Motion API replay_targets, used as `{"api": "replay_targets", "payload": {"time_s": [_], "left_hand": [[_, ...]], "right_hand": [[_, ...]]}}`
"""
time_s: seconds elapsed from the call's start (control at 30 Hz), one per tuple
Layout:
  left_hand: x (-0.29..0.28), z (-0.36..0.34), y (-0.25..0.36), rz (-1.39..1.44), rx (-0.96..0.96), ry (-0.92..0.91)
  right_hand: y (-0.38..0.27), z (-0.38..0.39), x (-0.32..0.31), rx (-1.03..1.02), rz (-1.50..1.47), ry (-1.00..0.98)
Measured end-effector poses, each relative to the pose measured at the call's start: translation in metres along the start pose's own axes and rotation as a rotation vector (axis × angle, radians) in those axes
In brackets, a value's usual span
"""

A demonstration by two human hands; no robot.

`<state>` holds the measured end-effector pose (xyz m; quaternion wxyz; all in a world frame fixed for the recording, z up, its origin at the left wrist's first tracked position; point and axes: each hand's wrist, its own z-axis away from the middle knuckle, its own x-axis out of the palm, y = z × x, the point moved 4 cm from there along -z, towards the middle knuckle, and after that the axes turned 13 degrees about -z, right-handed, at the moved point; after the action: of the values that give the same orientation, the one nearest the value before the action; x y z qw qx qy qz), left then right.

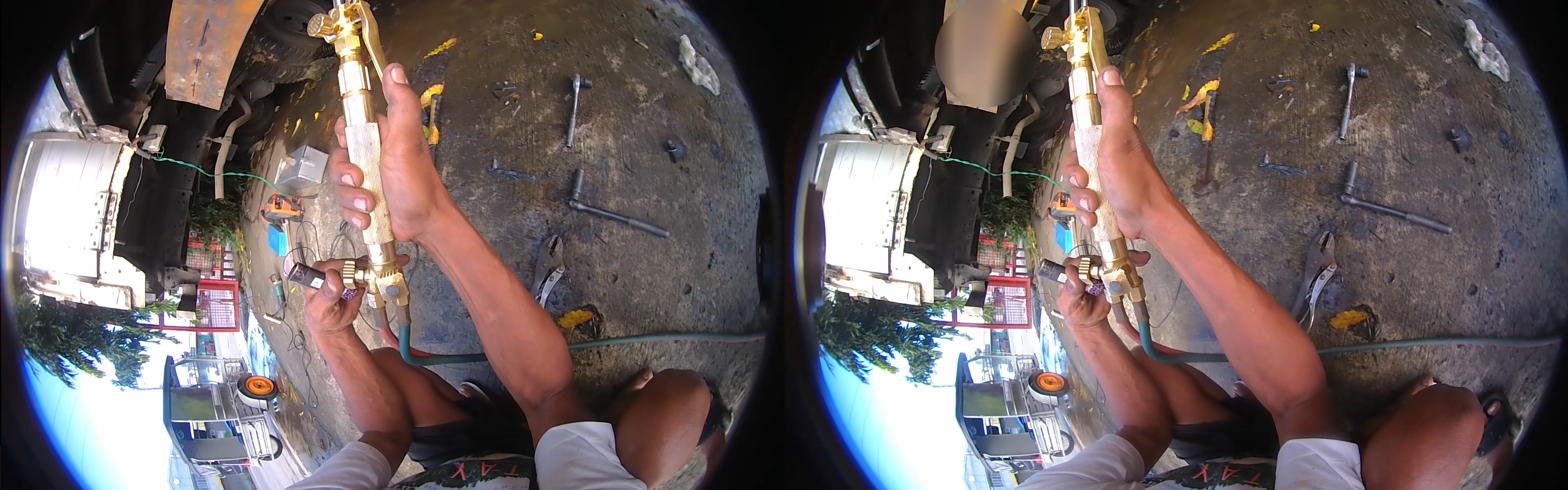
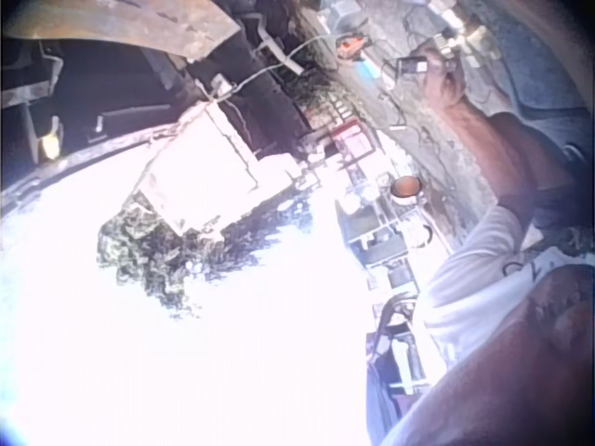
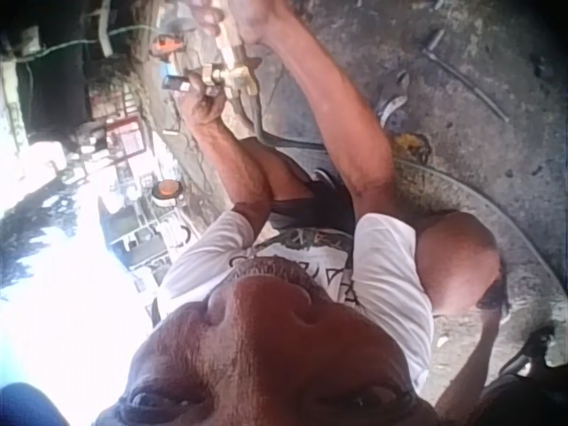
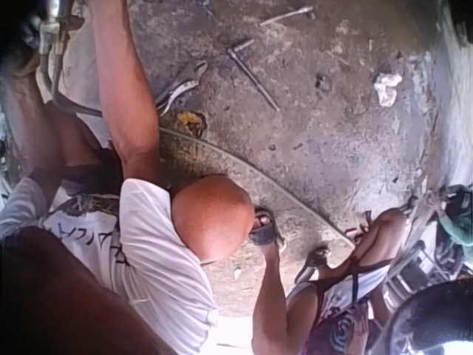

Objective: The person uses a welding torch to heat and cut a metal beam, producing sparks. They adjust the torch and reposition the beam while another person assists nearby.

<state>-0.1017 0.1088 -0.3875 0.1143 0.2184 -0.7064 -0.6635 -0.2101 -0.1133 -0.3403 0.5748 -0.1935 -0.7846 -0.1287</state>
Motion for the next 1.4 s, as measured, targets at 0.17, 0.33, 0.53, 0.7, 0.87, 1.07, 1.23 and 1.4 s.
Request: {"api": "replay_targets", "payload": {"time_s": [0.17,0.33,0.53,0.7,0.87,1.07,1.23,1.4], "left_hand": [[0.024,-0.002,0.013,-0.009,0.009,0.11],[0.024,0.0,0.015,-0.006,0.039,0.138],[0.014,0.001,0.01,0.03,0.055,0.152],[0.013,0.008,0.011,-0.041,0.027,0.275],[0.008,0.008,0.009,-0.032,0.015,0.273],[0.019,0.002,0.01,0.038,0.02,0.255],[0.008,0.004,0.009,0.031,0.081,0.176],[-0.004,0.006,0.005,0.002,0.115,0.086]], "right_hand": [[0.0,0.002,-0.001,0.005,-0.021,-0.013],[0.002,0.003,-0.001,0.007,-0.052,-0.019],[0.005,0.0,0.001,0.009,-0.096,-0.025],[0.006,-0.001,-0.001,-0.005,-0.104,-0.036],[0.006,-0.001,0.001,0.0,-0.124,-0.052],[0.005,-0.002,0.0,-0.011,-0.117,-0.042],[0.004,0.0,0.004,0.007,-0.142,-0.041],[0.006,0.0,0.003,0.011,-0.137,-0.044]]}}
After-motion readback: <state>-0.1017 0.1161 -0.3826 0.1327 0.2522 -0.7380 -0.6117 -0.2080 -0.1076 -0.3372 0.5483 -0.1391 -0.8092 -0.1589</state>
